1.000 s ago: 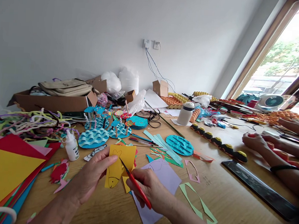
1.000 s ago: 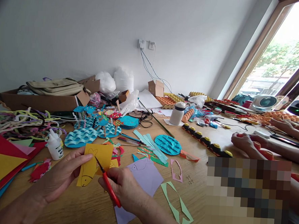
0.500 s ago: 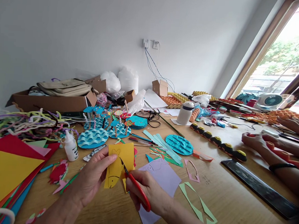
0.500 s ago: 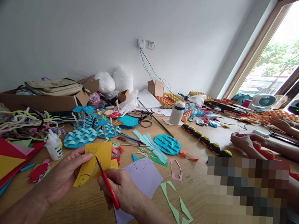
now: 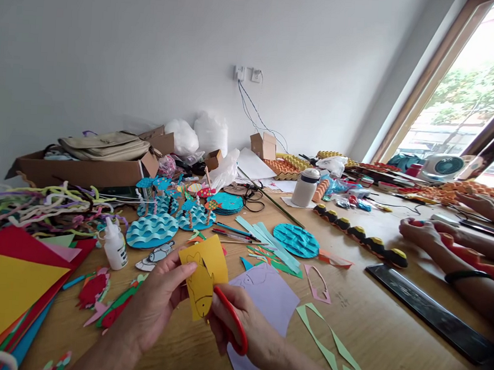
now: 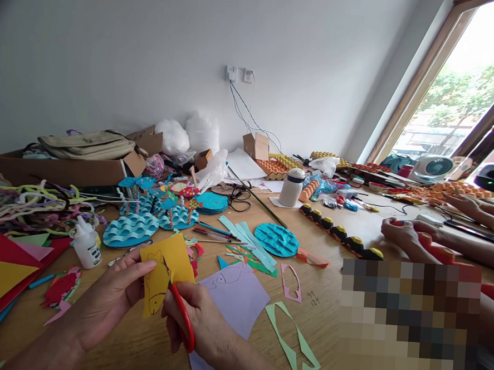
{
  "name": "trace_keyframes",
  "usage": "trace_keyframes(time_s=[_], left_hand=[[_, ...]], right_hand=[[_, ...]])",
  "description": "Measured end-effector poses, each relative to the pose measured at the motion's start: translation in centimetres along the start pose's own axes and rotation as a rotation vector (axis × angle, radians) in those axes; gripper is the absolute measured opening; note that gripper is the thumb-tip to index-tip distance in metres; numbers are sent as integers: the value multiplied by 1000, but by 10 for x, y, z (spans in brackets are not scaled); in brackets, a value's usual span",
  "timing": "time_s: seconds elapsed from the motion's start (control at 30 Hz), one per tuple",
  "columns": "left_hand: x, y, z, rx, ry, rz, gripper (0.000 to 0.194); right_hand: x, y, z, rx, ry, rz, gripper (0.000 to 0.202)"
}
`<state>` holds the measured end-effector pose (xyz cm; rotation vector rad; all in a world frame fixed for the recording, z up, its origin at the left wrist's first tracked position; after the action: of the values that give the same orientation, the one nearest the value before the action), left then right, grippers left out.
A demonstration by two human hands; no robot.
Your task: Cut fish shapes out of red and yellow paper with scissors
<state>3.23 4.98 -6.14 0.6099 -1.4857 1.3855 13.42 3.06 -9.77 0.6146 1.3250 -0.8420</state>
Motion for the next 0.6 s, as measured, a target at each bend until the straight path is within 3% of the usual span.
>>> trace_keyframes(time_s=[0.6], left_hand=[[-6, 7, -3, 32, 20, 12, 18]], right_hand=[[5, -3, -5, -40, -21, -58, 62]])
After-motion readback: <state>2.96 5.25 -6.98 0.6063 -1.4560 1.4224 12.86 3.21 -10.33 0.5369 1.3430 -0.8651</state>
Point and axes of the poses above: each hand's wrist, its own z-axis away from the middle knuckle, its own y-axis out of the back of the hand, x = y × z, the point moved 7 cm from there along -z, towards the middle knuckle, and after that the axes turned 7 degrees about -x, right-handed, at the moved point
